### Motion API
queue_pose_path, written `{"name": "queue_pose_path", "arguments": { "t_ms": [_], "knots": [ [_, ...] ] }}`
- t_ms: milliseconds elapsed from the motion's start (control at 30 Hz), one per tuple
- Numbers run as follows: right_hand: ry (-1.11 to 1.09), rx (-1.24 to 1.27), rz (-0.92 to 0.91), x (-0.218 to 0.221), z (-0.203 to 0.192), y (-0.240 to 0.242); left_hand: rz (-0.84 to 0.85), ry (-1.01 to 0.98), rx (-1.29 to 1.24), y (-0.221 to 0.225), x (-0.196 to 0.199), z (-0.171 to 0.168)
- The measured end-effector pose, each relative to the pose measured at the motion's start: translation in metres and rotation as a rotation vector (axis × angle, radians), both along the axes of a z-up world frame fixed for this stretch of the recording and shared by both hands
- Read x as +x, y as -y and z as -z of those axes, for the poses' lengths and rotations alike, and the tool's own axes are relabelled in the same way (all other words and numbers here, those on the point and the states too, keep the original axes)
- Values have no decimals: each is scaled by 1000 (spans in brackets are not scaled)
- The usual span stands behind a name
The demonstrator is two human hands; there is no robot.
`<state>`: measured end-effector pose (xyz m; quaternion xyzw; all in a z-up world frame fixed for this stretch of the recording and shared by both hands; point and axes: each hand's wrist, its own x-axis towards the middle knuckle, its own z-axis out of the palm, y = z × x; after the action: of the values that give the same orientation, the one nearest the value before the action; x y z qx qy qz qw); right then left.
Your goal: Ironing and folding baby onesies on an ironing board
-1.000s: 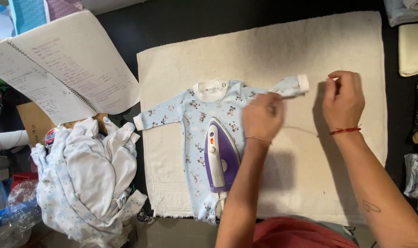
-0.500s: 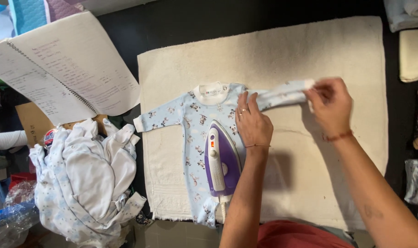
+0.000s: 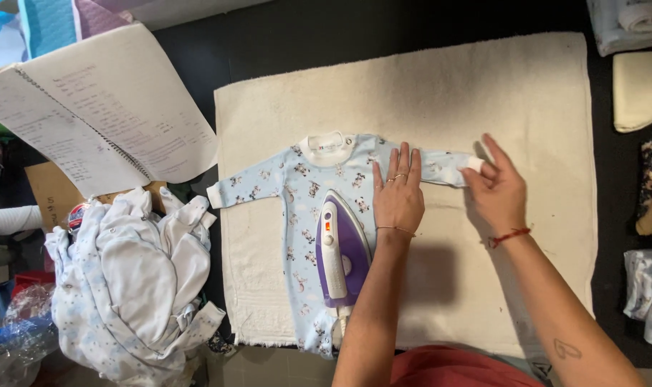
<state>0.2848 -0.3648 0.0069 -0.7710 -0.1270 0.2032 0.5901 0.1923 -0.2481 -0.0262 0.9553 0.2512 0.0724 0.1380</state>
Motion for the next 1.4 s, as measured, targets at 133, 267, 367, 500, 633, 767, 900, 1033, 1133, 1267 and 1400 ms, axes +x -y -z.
{"name": "queue_pose_path", "arguments": {
  "t_ms": [133, 267, 367, 500, 633, 767, 900, 1033, 1133, 1267, 1400],
  "knots": [
    [0, -42, 9, 0, -14, 9, -32, 53, -24, -4, -5, 6],
    [-34, 60, -48, 8, 39, 29, -76, 49, 35, -6, -6, 13],
    [-32, 77, -69, 7, 30, 26, -97, -58, 38, -5, -6, -5],
    [-44, 80, -74, 10, 48, 33, -99, -231, 46, -8, -2, -25],
    [-18, 79, -78, 6, 43, 32, -48, -463, 16, -4, 2, -44],
    [-20, 62, -90, -1, 10, 21, -41, -649, 11, 16, 15, -93],
    [-10, 67, -101, -2, 13, 24, 93, -542, 9, 41, 22, -62],
    [88, -19, 9, -10, -29, 24, 347, -361, -93, 52, 19, -51],
    [222, -76, 51, -33, -94, 6, 384, -374, -222, 65, 1, -77],
    [-20, -74, -224, -99, -138, -43, 363, -339, -394, 102, -43, -121],
    [-245, -233, -577, -149, -117, -88, 392, -181, -525, 149, -111, -174]
  ]
}}
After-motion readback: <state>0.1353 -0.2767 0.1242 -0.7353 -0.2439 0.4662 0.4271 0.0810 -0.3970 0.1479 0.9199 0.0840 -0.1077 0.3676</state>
